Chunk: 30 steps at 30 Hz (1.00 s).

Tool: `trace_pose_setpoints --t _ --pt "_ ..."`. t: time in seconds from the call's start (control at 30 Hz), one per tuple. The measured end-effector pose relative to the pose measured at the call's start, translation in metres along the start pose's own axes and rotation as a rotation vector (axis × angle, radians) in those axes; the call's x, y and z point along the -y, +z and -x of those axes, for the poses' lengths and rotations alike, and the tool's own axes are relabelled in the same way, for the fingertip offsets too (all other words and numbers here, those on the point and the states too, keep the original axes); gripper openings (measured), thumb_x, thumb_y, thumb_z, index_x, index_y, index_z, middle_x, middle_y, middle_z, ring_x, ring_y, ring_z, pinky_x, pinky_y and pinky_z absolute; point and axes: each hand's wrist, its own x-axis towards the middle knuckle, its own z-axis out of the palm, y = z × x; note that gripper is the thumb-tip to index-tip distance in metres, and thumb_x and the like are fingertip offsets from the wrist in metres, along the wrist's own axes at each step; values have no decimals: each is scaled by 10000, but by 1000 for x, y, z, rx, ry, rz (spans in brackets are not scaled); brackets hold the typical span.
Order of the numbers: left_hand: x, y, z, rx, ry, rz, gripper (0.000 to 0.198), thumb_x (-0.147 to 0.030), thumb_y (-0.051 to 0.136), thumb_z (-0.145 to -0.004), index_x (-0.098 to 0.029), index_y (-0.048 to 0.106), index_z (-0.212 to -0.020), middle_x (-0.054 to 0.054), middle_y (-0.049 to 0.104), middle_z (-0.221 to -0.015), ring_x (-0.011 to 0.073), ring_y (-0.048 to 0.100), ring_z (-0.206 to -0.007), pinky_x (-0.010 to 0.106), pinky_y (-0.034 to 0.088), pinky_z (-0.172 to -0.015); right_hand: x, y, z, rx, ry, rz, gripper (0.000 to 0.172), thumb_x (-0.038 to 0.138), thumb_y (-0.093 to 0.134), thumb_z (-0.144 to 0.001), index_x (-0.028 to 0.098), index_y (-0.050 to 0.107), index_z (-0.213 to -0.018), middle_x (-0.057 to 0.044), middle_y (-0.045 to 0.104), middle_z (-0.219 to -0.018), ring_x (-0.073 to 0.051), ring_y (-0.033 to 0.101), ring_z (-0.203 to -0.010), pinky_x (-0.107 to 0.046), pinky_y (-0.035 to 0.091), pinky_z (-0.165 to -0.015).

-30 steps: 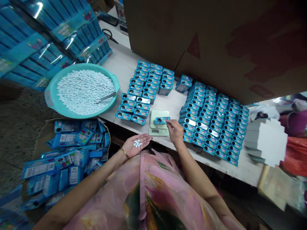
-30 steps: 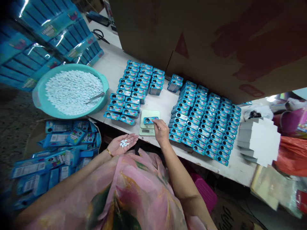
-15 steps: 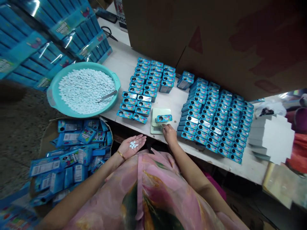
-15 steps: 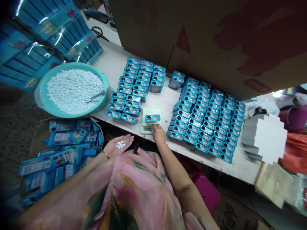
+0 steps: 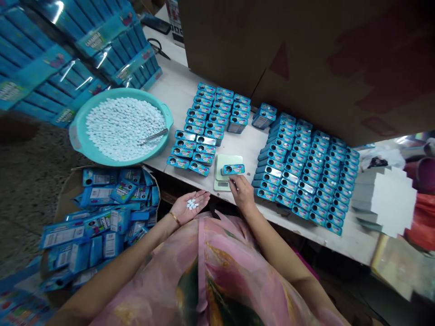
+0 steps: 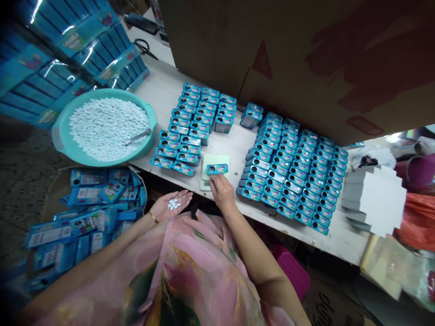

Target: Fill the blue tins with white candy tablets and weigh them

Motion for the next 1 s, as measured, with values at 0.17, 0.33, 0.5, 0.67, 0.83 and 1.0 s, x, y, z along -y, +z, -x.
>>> trace_pose_setpoints --t 0.17,0.33,0.5,0.67,0.83,1.0 --pt "3 10 -2 42 -24 -22 294 -147 428 -806 -24 555 -1042 192 619 -1022 262 550 -1030 370 451 -864 15 -22 -11 -54 -35 -33 263 258 412 -869 197 560 -1077 -79 581 -959 -172 524 -934 -299 422 -833" --pt "6 10 -3 183 -68 -4 328 -217 393 -837 -48 552 -1070 155 646 -952 214 622 -843 331 491 -715 53 5 15 320 -293 -114 283 287 477 -835 229 544 -1104 -71 559 -1038 -161 517 -961 -264 443 -794" --pt "10 4 -2 224 -126 -65 385 -262 366 -854 -80 501 -1165 151 623 -1032 213 620 -853 314 479 -692 70 40 24 528 -400 -60 214 225 443 -841 182 584 -997 -68 572 -948 -149 538 -839 -246 454 -684" --pt "11 -1 -1 196 -133 -88 353 -232 376 -849 -65 530 -1118 127 652 -955 215 621 -865 354 458 -802 68 47 23 551 -393 -27 183 193 450 -823 160 579 -950 -64 565 -941 -142 529 -749 -234 447 -596" --pt "12 2 -2 182 -112 -52 243 -166 388 -839 -72 606 -892 81 668 -728 177 643 -727 326 485 -771 71 28 23 464 -347 -86 171 155 465 -802 144 574 -934 -68 560 -941 -152 528 -823 -234 458 -673" --pt "11 5 -3 154 -85 -49 268 -155 384 -832 -31 590 -949 168 655 -922 227 603 -936 339 464 -836 46 -12 -1 117 -173 -275 192 182 428 -832 168 568 -964 -74 544 -969 -137 519 -925 -241 438 -808"
